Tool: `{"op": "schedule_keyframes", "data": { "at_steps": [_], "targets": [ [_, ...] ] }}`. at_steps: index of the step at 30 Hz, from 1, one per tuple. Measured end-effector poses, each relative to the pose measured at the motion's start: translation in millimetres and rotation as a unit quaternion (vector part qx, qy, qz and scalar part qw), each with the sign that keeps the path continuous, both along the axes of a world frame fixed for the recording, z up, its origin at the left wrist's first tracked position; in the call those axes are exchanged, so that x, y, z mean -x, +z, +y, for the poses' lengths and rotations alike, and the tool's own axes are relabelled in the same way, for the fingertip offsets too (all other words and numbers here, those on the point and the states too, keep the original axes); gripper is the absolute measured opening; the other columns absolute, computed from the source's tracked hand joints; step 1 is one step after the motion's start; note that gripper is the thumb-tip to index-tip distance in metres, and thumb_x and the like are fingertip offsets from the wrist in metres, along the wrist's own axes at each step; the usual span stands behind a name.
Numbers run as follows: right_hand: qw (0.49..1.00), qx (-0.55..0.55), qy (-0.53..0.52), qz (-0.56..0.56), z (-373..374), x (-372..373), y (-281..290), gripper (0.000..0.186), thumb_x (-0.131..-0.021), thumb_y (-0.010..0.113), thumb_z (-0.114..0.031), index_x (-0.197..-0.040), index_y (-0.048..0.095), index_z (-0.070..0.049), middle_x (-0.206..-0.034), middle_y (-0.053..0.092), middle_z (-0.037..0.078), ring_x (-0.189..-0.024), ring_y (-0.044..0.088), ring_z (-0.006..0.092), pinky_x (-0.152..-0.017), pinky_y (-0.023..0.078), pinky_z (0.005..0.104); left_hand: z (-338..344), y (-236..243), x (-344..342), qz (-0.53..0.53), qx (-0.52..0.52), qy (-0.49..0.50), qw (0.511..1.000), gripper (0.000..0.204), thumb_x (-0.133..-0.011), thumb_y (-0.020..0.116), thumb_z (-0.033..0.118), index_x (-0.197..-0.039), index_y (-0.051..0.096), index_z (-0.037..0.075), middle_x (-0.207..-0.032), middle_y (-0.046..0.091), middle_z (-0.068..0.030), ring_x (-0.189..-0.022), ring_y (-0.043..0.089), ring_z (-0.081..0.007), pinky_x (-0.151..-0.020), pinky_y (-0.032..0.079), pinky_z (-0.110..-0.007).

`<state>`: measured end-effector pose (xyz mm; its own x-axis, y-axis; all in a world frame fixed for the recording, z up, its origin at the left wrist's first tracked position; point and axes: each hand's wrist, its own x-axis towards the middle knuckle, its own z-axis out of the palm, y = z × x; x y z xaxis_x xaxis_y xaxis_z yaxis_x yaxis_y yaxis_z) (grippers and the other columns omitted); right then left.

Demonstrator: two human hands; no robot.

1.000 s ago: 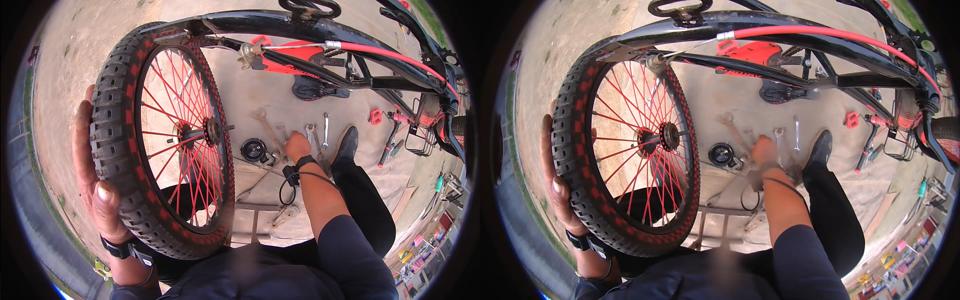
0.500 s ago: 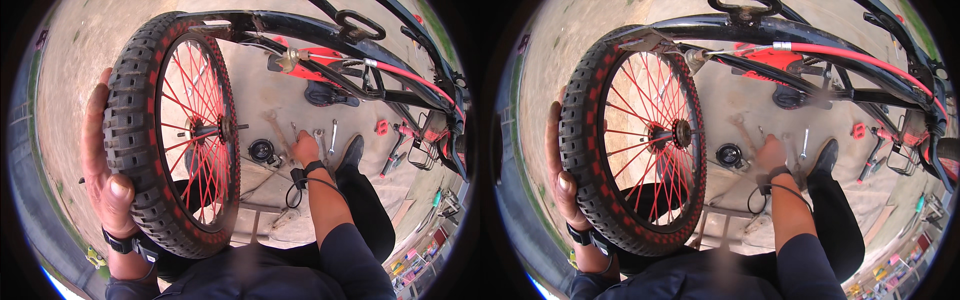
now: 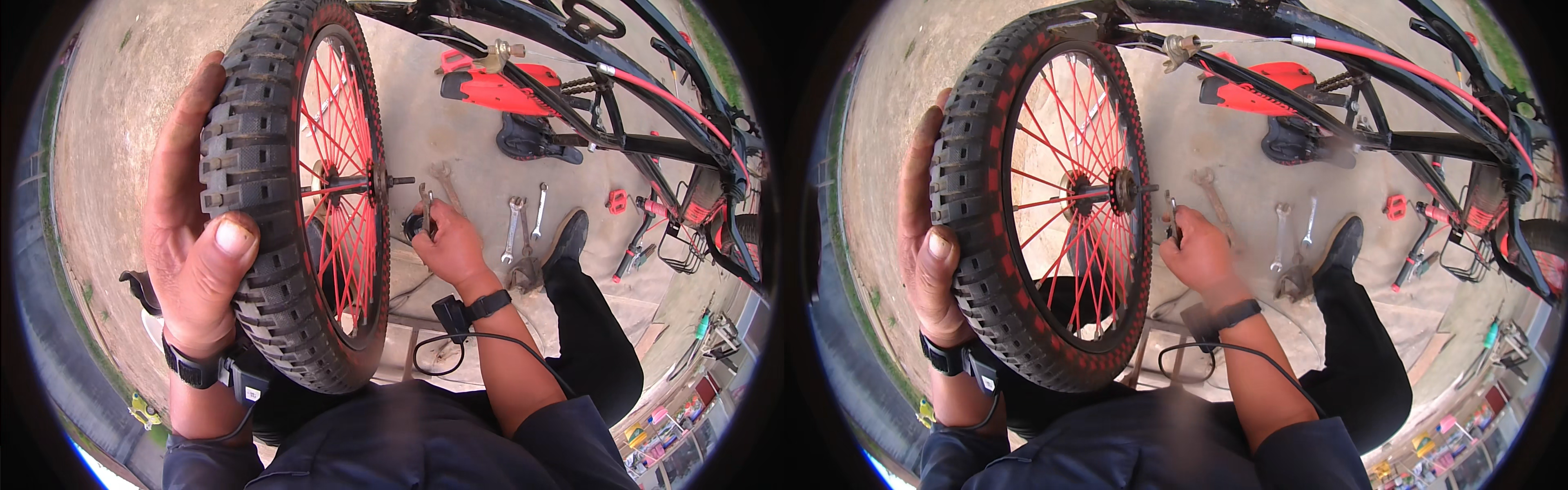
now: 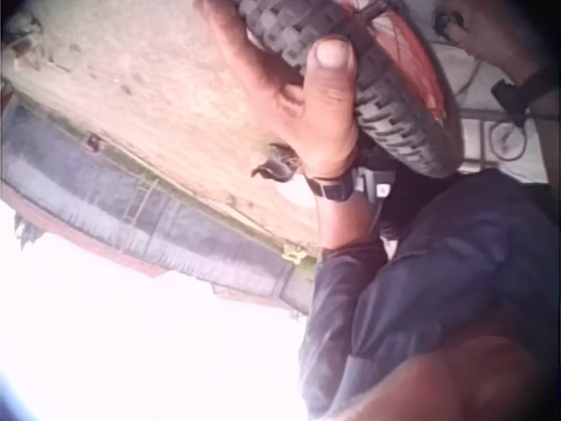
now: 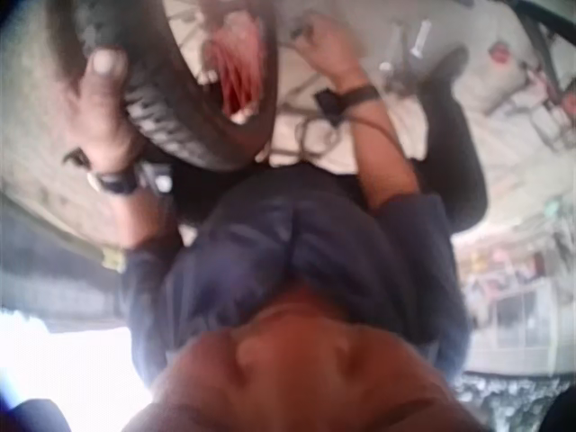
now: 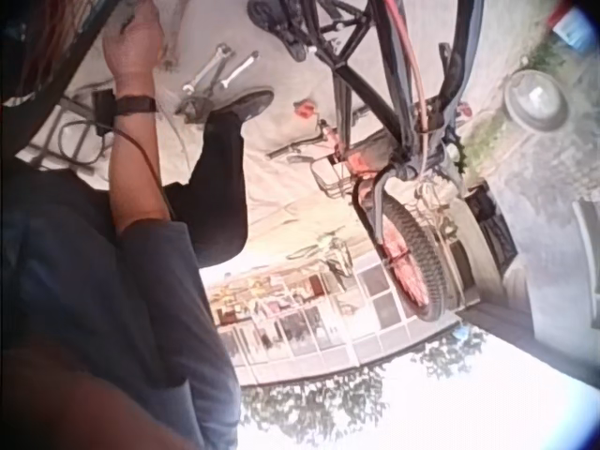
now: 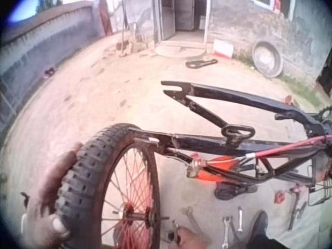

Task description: The person walks toward a disassembled bicycle, picks up a wheel, and sits on a stool to attach a reflector to the wheel hub using a wrench. The person then stands, retrieves another wrench, and continues tightening the reflector on the wheel.

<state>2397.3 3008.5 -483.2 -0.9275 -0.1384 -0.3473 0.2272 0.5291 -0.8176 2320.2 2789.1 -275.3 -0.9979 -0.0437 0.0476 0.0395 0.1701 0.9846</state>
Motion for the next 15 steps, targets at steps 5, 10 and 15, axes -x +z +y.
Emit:
{"op": "schedule_keyframes", "data": {
  "at_steps": [5,10,15],
  "targets": [
    [0.998,0.016,0.056,-0.016,-13.5,-0.6,7.7,0.038,-0.087,0.060,-0.010,-0.124,0.062,-0.006,-0.083,0.066,0.015,-0.072,0.065,0.0335,-0.067,0.052,0.0416,-0.3,1.5,-2.9,-0.003,0.006,-0.010,1.000,0.103,-0.083,0.072,0.055,-0.155,0.032,-0.007,-0.163,0.029,-0.0257,-0.149,0.036,-0.0349,-0.123,0.027,-0.047],
    [0.992,0.091,0.080,-0.030,-20.3,1.0,18.9,0.044,-0.088,0.059,-0.013,-0.132,0.059,-0.005,-0.077,0.061,0.014,-0.070,0.061,0.0327,-0.067,0.049,0.0417,-2.4,0.7,-4.4,0.006,0.014,-0.004,1.000,0.104,-0.083,0.072,0.055,-0.156,0.031,-0.007,-0.163,0.030,-0.0248,-0.148,0.037,-0.0344,-0.122,0.028,-0.046],
    [0.988,0.102,0.098,-0.065,-18.8,5.6,20.0,0.048,-0.090,0.060,-0.015,-0.137,0.056,-0.004,-0.074,0.059,0.014,-0.070,0.060,0.0318,-0.067,0.048,0.0411,-0.5,0.4,-4.1,0.004,0.008,-0.004,1.000,0.104,-0.083,0.072,0.055,-0.156,0.031,-0.007,-0.163,0.031,-0.0244,-0.148,0.037,-0.0343,-0.123,0.028,-0.046]
  ]
}}
